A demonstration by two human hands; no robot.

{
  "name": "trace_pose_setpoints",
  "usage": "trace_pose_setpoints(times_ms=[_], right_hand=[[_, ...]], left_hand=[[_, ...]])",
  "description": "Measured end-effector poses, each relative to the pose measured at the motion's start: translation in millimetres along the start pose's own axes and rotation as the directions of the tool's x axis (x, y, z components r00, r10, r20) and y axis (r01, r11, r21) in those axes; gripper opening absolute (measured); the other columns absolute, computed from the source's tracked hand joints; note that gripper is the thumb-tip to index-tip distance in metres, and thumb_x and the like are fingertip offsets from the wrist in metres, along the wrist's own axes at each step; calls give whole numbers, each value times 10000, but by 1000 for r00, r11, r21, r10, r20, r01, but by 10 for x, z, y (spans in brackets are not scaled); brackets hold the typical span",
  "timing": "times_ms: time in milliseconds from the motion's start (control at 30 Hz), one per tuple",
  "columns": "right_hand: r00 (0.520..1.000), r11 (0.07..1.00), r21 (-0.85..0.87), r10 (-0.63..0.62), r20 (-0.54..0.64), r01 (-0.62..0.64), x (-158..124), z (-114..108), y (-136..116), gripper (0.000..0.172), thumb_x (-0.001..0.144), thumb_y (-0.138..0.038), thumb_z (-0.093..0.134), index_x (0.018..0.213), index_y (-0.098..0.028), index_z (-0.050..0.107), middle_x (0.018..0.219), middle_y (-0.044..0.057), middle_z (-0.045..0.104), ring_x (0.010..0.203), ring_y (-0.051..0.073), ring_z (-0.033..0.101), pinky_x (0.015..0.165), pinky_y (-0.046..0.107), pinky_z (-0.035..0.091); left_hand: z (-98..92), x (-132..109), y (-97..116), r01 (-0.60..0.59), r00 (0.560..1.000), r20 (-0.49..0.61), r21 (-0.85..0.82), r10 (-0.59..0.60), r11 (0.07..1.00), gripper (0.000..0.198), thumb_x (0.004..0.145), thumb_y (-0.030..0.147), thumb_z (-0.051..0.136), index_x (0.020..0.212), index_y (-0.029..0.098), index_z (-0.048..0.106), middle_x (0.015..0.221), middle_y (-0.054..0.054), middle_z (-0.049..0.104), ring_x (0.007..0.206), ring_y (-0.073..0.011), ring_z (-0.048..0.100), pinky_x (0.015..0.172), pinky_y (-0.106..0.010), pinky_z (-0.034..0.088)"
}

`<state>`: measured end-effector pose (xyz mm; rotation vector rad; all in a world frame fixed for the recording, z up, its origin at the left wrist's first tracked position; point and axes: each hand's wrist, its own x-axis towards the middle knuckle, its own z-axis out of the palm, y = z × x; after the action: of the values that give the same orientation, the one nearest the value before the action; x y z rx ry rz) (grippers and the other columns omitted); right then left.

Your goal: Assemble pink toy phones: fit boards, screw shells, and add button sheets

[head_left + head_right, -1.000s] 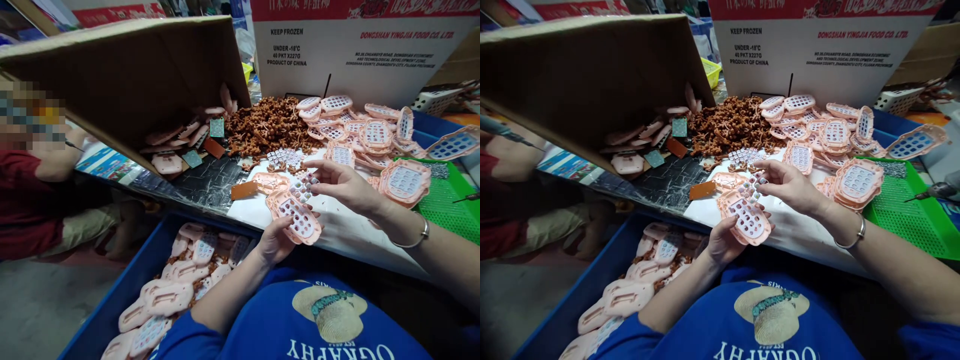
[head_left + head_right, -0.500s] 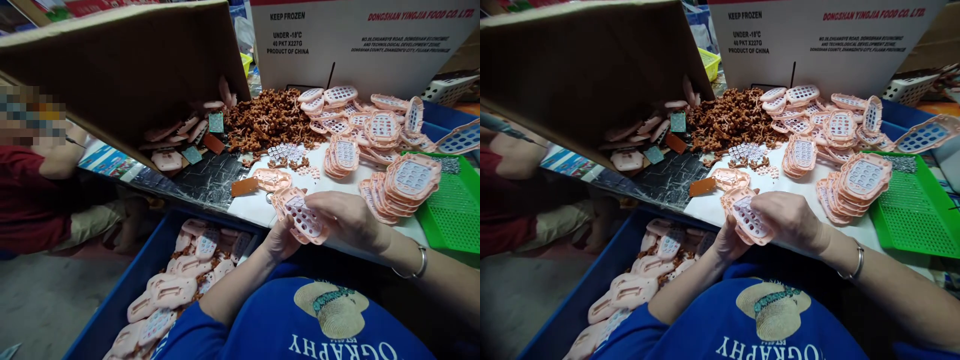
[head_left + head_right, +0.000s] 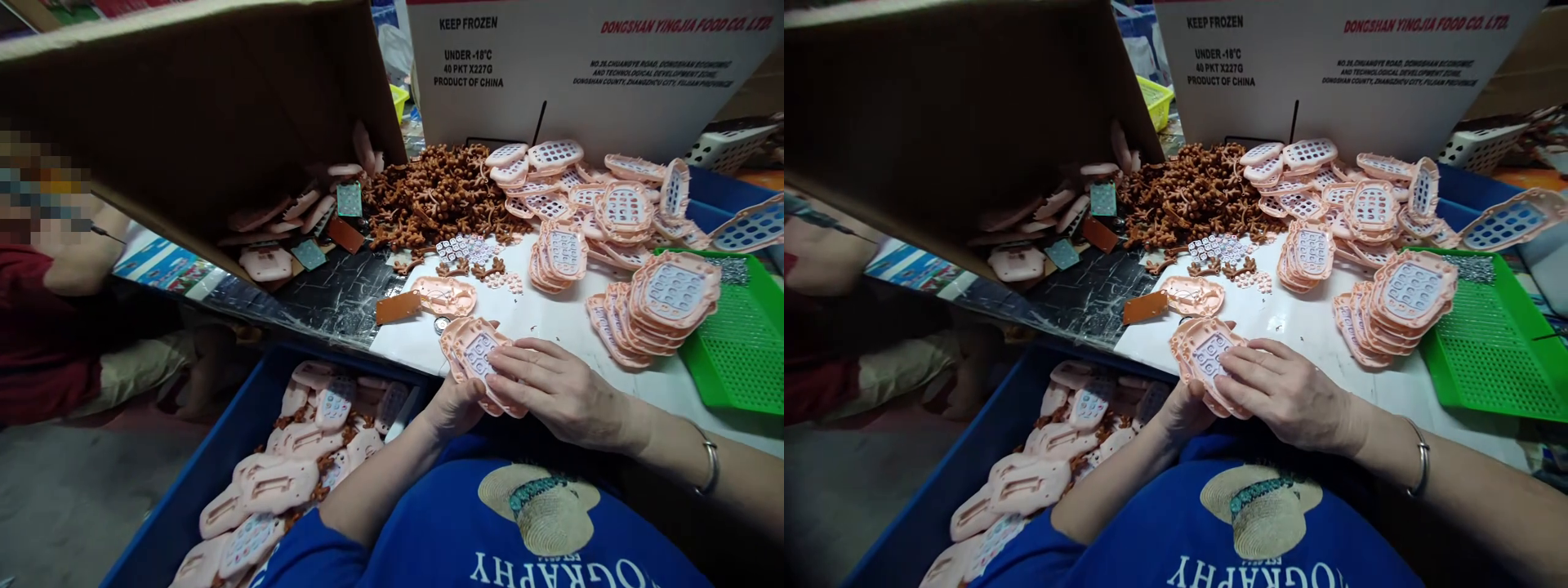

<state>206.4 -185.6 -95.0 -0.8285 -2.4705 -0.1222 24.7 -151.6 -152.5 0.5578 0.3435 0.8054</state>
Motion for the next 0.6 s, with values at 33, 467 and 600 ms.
trace_pose_setpoints(times_ms=[33,467,600], right_hand=[[1000,1000,30,4,1,-4,0,-7,11,361,919,-151,480,1252,-181,615,1266,139,664,1244,252,589,1035,476,500],[730,765,-438,618,293,-472,677,233,1012,224,910,-158,482,890,-156,705,942,140,706,921,275,555,758,393,362],[699,752,-426,643,312,-503,739,336,1133,152,881,-195,543,854,-152,686,940,131,694,885,253,545,728,357,341]], left_hand=[[1,0,8,9,1000,-9,-2,-9,1000,882,574,486,885,1339,227,528,1216,-103,650,1138,-286,629,934,-356,521],[38,82,191,-62,997,-48,-76,59,995,946,581,557,859,1388,257,466,1221,-122,671,1248,-385,562,1082,-591,384],[-11,75,181,-47,997,-59,-82,42,996,916,582,569,852,1358,232,501,1232,-127,668,1256,-381,555,1082,-591,386]])
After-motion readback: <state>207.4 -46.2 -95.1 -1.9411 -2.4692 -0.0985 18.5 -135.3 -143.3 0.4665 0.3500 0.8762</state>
